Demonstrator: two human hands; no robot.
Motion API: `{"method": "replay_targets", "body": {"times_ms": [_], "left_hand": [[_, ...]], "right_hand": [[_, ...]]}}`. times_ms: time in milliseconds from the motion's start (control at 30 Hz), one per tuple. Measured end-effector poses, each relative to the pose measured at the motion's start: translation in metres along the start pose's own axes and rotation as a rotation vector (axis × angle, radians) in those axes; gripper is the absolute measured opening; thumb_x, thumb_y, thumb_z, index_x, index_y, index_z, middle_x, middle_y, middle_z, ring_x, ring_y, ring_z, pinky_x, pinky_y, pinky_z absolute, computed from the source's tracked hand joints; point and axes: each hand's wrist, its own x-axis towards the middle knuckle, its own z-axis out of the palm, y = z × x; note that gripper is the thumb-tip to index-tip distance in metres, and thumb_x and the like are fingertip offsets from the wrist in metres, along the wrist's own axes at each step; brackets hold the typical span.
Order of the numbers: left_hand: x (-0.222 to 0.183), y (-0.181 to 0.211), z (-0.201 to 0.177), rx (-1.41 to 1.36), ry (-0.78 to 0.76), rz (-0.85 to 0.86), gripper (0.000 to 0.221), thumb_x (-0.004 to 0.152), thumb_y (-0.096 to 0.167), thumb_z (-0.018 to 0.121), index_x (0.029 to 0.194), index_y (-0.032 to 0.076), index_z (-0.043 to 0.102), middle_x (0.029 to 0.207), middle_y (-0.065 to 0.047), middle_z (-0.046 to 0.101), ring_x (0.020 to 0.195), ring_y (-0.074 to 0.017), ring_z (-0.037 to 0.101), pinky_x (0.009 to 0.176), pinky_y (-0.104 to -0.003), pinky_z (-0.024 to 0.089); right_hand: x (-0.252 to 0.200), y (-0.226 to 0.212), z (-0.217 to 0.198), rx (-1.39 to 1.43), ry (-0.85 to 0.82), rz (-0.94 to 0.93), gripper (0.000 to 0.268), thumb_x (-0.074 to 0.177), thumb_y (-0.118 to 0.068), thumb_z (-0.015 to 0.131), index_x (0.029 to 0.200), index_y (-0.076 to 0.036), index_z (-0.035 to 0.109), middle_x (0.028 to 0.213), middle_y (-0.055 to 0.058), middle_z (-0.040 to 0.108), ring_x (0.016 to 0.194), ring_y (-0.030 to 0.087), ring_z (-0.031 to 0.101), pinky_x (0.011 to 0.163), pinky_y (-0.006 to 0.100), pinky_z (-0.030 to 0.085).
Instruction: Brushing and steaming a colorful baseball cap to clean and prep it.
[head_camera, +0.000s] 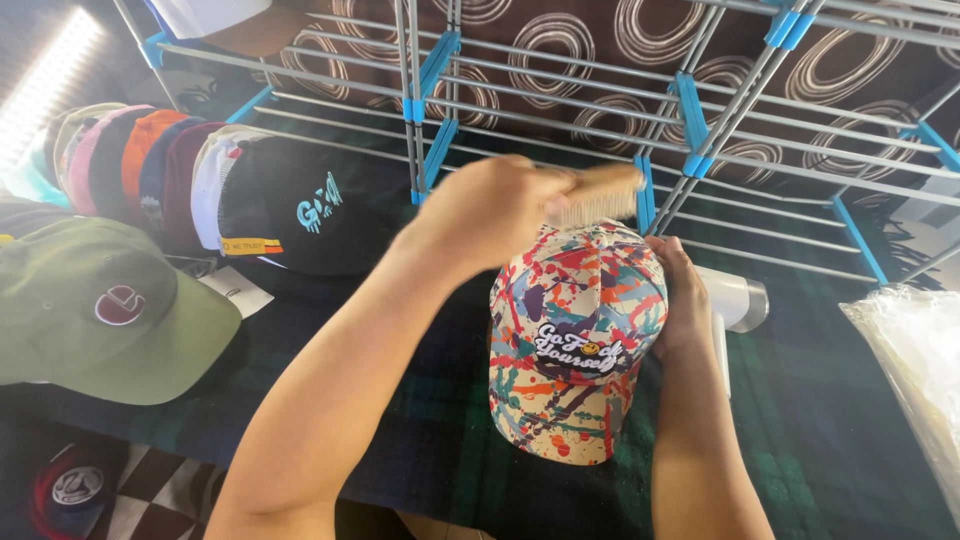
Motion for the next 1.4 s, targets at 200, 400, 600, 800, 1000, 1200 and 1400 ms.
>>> {"method": "replay_targets", "body": {"times_ms": [200, 400, 600, 800, 1000, 1200, 1400], "left_hand": [[0.021, -0.027, 0.017, 0.041, -0.183, -0.131, 0.028, 0.099, 0.033, 0.053, 0.100, 0.019, 0.078, 0.088, -0.017, 0.074, 0.092, -0.0414, 0.072, 0.082, -0.052, 0.059], [-0.004, -0.135, 0.114, -0.082, -0.318, -0.311, 0.027, 0.093, 0.025, 0.054, 0.104, 0.017, 0.078, 0.105, -0.017, 0.076, 0.108, -0.0396, 0.071, 0.095, -0.051, 0.057], [-0.034, -0.123, 0.076, 0.008, -0.038, -0.280, 0.025, 0.098, 0.029, 0.055, 0.108, 0.018, 0.075, 0.094, -0.018, 0.075, 0.098, -0.0399, 0.071, 0.088, -0.052, 0.058], [-0.016, -0.048, 0.044, -0.201, 0.108, -0.047, 0.028, 0.101, 0.027, 0.059, 0.123, 0.016, 0.073, 0.101, -0.017, 0.076, 0.102, -0.0401, 0.071, 0.087, -0.050, 0.058], [-0.045, -0.073, 0.037, 0.151, -0.154, -0.365, 0.021, 0.095, 0.033, 0.061, 0.104, 0.027, 0.079, 0.091, -0.008, 0.076, 0.088, -0.0324, 0.075, 0.080, -0.045, 0.061], [-0.038, 0.008, 0.002, 0.209, 0.066, -0.157, 0.027, 0.099, 0.024, 0.057, 0.122, 0.025, 0.071, 0.091, -0.014, 0.071, 0.081, -0.0409, 0.073, 0.066, -0.055, 0.060], [-0.044, 0.013, 0.022, 0.247, 0.049, -0.120, 0.038, 0.089, 0.008, 0.061, 0.126, 0.010, 0.070, 0.091, -0.017, 0.069, 0.077, -0.0427, 0.074, 0.060, -0.054, 0.060]], "right_hand": [[-0.007, -0.005, 0.001, -0.016, 0.061, -0.001, 0.060, 0.104, -0.051, 0.054, 0.139, -0.003, 0.062, 0.132, 0.023, 0.065, 0.119, 0.035, 0.065, 0.101, 0.049, 0.053], [-0.033, -0.017, 0.013, 0.014, 0.129, 0.083, 0.060, 0.104, -0.049, 0.053, 0.142, -0.004, 0.059, 0.137, 0.024, 0.062, 0.126, 0.038, 0.062, 0.105, 0.052, 0.051], [-0.037, -0.008, 0.010, -0.007, 0.185, 0.112, 0.052, 0.104, -0.037, 0.057, 0.145, -0.005, 0.056, 0.149, 0.025, 0.053, 0.140, 0.036, 0.051, 0.112, 0.052, 0.046], [-0.055, -0.012, 0.027, -0.028, 0.257, 0.042, 0.055, 0.104, -0.040, 0.059, 0.144, -0.002, 0.056, 0.148, 0.024, 0.053, 0.140, 0.037, 0.051, 0.113, 0.051, 0.045], [-0.069, -0.028, 0.026, -0.586, 0.161, -0.091, 0.049, 0.110, -0.020, 0.029, 0.155, -0.007, 0.045, 0.153, 0.027, 0.047, 0.148, 0.037, 0.038, 0.123, 0.045, 0.030], [-0.059, -0.007, 0.019, -0.461, 0.203, -0.100, 0.050, 0.111, -0.024, 0.028, 0.151, -0.004, 0.051, 0.154, 0.025, 0.048, 0.147, 0.037, 0.039, 0.122, 0.044, 0.032], [-0.039, 0.020, -0.007, -0.342, 0.177, -0.163, 0.049, 0.112, -0.026, 0.032, 0.149, -0.001, 0.052, 0.149, 0.030, 0.050, 0.146, 0.038, 0.040, 0.123, 0.043, 0.030]]}}
